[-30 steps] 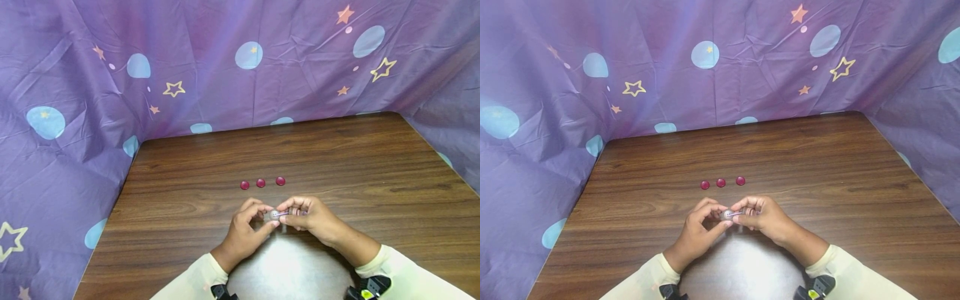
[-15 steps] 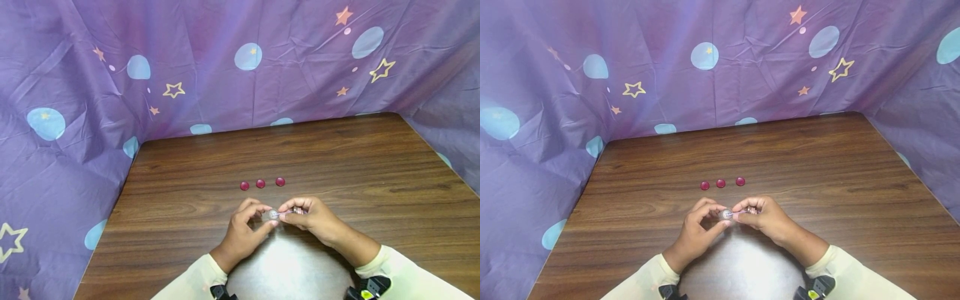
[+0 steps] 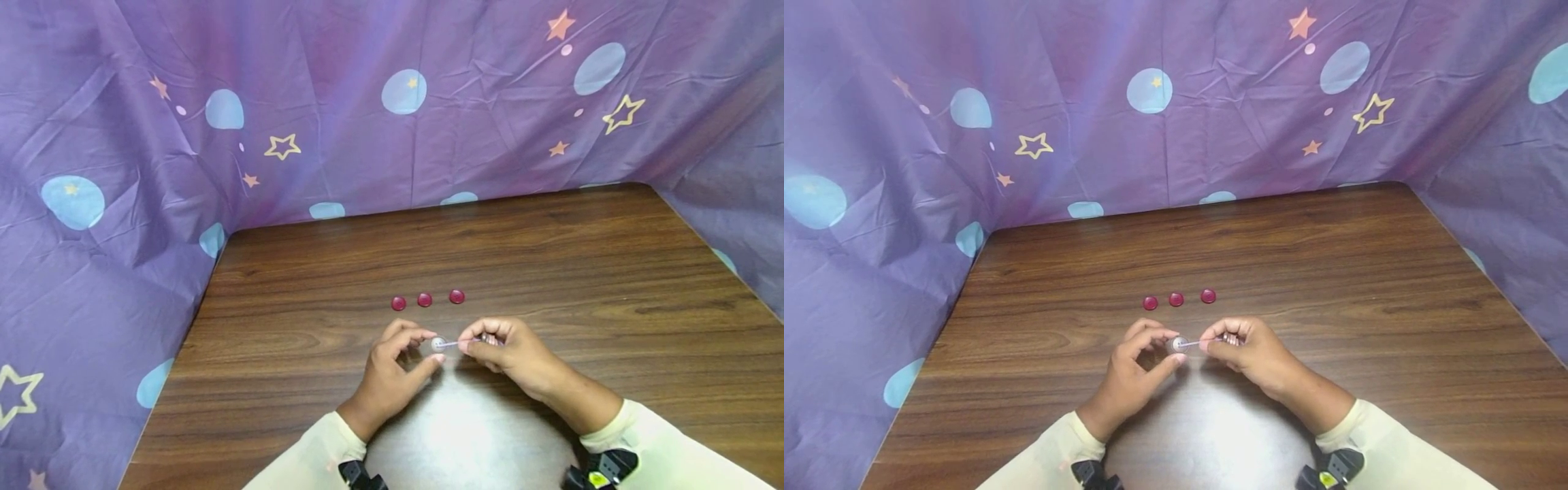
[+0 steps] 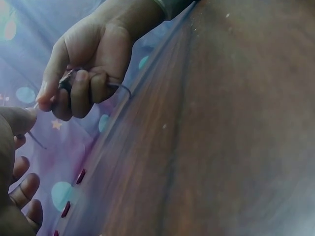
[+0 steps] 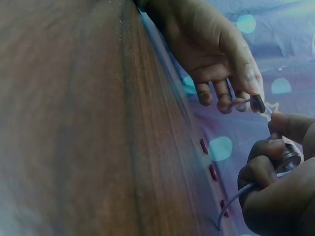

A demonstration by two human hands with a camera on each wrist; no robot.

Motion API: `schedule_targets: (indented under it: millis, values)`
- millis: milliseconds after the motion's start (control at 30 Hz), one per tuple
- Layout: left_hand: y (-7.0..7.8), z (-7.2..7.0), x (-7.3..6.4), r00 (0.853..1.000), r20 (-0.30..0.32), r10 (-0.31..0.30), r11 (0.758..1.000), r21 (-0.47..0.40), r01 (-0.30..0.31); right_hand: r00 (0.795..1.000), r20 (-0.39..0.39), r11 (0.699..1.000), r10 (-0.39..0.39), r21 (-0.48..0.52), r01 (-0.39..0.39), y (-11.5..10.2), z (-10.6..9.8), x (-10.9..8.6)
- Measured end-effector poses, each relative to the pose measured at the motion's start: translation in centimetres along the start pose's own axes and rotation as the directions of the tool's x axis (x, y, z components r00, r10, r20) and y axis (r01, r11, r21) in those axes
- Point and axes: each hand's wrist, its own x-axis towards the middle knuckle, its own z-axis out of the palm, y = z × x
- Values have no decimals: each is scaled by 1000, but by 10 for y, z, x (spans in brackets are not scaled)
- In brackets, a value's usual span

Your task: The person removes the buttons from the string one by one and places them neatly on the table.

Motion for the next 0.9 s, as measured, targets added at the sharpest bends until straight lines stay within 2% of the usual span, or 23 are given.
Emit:
schedule_targets:
  millis: [200,400,600,800,900]
  values:
    - [0,-4,1,998,6,-60,998,-12,61,1000,-17,1000,11,3,-11,-2,-3,0]
    - [-4,-6,3,999,-27,-32,999,-11,32,999,-40,999,25,29,-24,-4,-6,1]
    - [-10,-11,4,999,-32,-21,1000,-2,21,997,-74,999,29,44,-26,-4,-7,1]
    - [-11,-18,6,995,-43,-85,996,28,86,994,-103,997,35,70,-28,-4,-9,1]
    - [-11,-19,6,992,-38,-122,991,42,124,992,-113,992,48,119,-34,-4,-11,1]
